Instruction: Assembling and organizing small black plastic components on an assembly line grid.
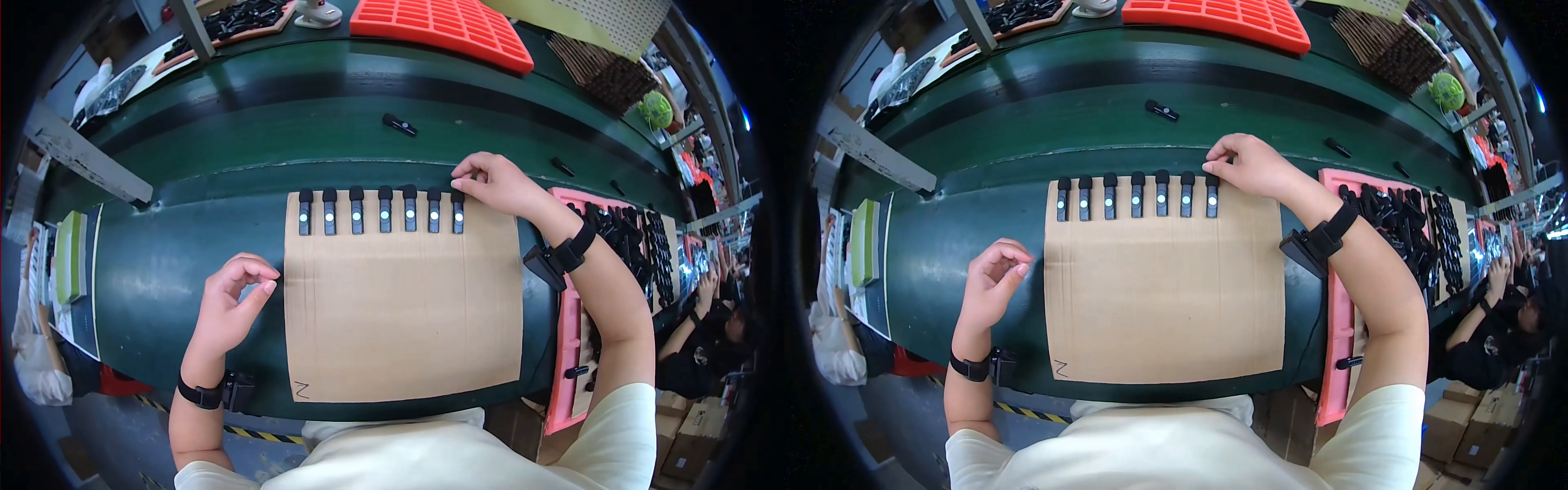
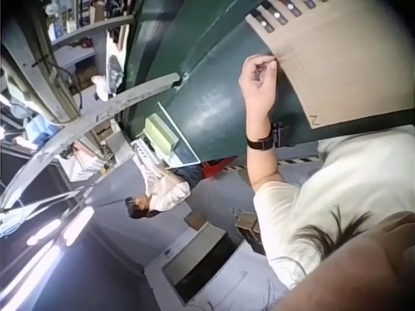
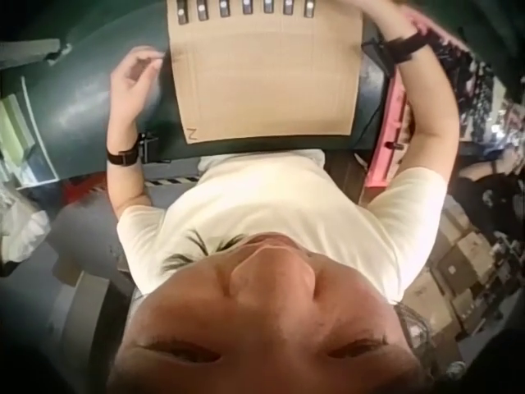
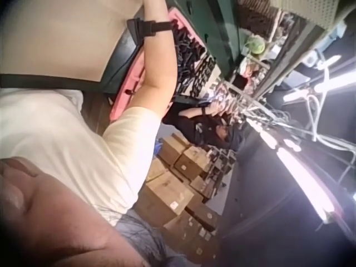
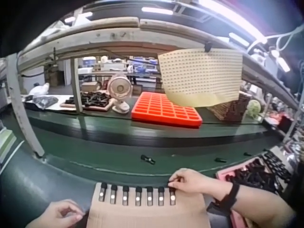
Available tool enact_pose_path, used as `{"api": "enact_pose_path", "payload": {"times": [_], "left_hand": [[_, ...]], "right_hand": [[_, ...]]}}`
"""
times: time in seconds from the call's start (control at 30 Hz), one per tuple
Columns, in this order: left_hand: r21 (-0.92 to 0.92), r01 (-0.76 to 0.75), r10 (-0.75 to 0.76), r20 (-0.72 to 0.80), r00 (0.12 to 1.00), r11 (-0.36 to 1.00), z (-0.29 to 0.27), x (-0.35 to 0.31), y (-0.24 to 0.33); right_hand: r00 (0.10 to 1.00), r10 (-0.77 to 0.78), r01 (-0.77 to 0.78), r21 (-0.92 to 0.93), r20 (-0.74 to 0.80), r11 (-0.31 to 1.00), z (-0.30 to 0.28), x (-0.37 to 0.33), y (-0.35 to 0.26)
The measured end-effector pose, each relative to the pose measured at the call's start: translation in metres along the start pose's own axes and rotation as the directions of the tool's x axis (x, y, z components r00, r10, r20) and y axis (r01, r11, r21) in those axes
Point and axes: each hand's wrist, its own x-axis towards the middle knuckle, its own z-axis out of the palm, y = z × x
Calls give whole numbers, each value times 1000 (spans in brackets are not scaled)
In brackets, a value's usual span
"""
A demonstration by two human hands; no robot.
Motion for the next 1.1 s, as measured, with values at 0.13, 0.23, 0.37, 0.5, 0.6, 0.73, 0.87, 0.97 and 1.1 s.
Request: {"api": "enact_pose_path", "payload": {"times": [0.13,0.23,0.37,0.5,0.6,0.73,0.87,0.97,1.1], "left_hand": [[-92,27,-33,-58,998,995,-1,-6,-11],[-119,16,-27,-100,995,993,5,-7,-15],[-144,-21,-4,-175,985,989,16,-7,-9],[-173,-49,7,-235,972,984,17,-11,-9],[-105,-62,39,-209,977,993,18,-15,-9],[43,-108,113,-139,984,993,16,-17,-3],[100,-158,173,-165,971,982,18,-24,8],[179,-203,235,-179,955,963,29,-29,28],[190,-231,243,-42,969,954,52,-35,54]], "right_hand": [[995,-99,94,-123,-34,988,-4,28,-19],[985,-172,164,-241,-14,956,0,63,-33],[980,-199,187,-465,23,865,13,108,-42],[999,-43,51,-576,27,816,23,135,-56],[1000,-8,-8,-627,-23,779,30,145,-56],[999,-41,18,-496,-35,868,17,132,-56],[982,-189,184,-193,-7,964,15,63,-88],[946,-325,325,-33,12,945,26,-14,-106],[819,-571,564,-235,43,791,42,-100,-119]]}}
